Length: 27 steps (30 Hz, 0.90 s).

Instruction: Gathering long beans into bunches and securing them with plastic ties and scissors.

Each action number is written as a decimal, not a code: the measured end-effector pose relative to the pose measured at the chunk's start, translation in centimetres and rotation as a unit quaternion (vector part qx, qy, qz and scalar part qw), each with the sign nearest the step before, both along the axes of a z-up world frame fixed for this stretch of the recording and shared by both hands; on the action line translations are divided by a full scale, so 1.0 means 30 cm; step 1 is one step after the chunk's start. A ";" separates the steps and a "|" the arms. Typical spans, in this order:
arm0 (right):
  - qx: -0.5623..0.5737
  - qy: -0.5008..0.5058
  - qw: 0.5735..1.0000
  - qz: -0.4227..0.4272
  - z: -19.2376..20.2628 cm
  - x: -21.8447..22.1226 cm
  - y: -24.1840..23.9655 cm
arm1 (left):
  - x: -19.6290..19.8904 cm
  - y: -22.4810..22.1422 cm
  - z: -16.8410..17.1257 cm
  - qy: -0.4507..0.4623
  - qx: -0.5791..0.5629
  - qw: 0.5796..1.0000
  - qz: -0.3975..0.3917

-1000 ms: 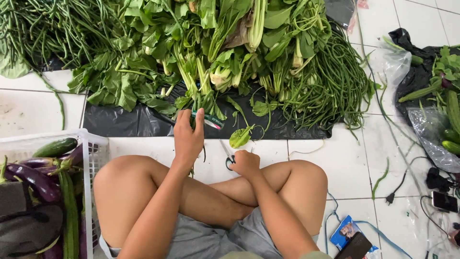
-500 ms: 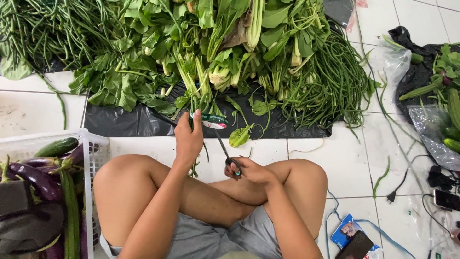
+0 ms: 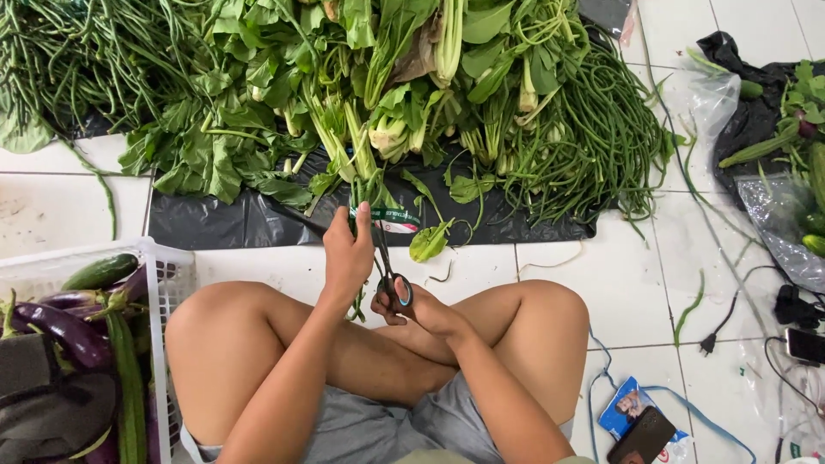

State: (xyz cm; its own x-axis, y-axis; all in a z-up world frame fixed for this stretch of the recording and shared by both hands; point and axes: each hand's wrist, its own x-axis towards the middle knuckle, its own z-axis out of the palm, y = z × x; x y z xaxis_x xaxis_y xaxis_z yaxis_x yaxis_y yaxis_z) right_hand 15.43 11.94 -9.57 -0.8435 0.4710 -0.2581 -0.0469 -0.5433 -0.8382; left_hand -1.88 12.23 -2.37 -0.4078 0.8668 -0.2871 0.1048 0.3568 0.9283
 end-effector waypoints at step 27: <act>0.062 -0.047 0.996 -0.052 -0.053 -0.034 -0.008 | 0.018 0.019 -0.160 0.090 0.048 0.995 0.005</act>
State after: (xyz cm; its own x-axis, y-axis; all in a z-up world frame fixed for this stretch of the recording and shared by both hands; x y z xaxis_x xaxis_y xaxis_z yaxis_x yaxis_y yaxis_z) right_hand 14.41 11.69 -11.15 -0.7633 0.5878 -0.2682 -0.0158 -0.4320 -0.9017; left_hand -1.34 12.81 -7.19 -0.4539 0.8822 -0.1250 0.2696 0.2697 0.9244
